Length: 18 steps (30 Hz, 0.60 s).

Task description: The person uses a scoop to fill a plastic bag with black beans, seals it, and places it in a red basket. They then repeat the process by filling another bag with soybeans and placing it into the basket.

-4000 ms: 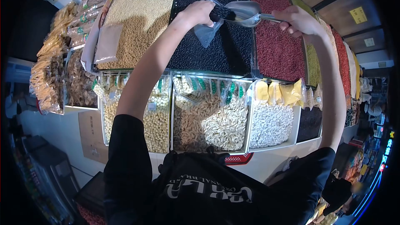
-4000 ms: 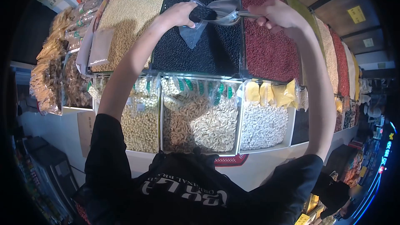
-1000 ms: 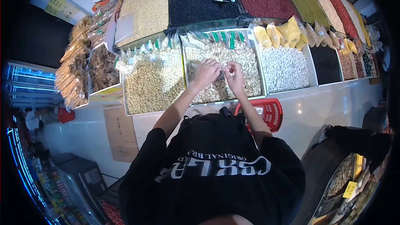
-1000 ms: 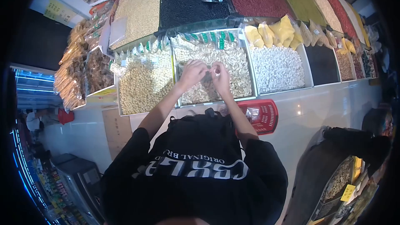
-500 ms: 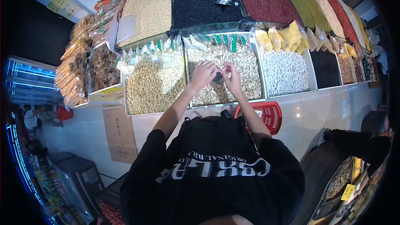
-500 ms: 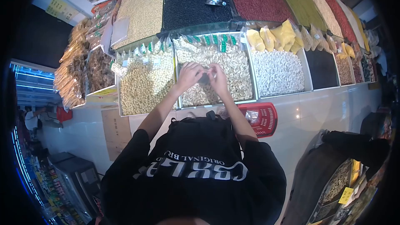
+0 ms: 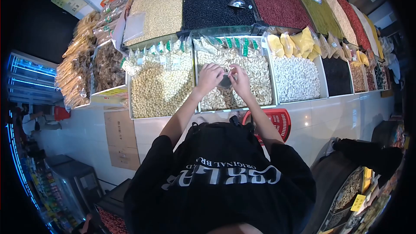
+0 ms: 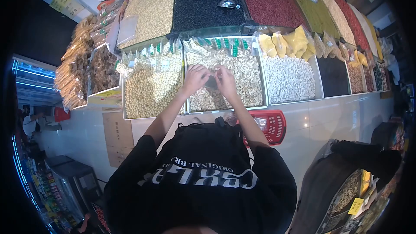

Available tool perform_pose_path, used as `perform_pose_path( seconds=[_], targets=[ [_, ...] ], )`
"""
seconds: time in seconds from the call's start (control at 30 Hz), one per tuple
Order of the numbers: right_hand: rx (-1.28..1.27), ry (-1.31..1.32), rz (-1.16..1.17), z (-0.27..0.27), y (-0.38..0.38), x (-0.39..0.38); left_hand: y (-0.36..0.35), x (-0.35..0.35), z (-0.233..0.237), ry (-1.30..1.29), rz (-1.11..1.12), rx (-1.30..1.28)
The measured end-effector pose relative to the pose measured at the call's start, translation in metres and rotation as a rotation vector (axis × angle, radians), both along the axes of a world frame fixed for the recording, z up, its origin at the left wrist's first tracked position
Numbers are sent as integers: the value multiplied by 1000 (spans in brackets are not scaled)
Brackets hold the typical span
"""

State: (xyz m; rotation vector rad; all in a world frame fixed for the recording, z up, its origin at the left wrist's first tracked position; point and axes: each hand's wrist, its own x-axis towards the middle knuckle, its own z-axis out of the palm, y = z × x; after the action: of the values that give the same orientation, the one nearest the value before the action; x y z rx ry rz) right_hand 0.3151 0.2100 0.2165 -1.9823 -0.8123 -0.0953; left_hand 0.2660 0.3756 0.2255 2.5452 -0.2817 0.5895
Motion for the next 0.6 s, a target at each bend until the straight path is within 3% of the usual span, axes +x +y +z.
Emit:
perform_pose_path(
  seconds=[0.1, 0.6],
  targets=[
    [-54, -62, -30, 4, 10, -4, -1, -1, -2, -4, 9, 1],
    [87, 155, 50, -8, 22, -2, 12, -7, -6, 34, 51, -53]
  ],
)
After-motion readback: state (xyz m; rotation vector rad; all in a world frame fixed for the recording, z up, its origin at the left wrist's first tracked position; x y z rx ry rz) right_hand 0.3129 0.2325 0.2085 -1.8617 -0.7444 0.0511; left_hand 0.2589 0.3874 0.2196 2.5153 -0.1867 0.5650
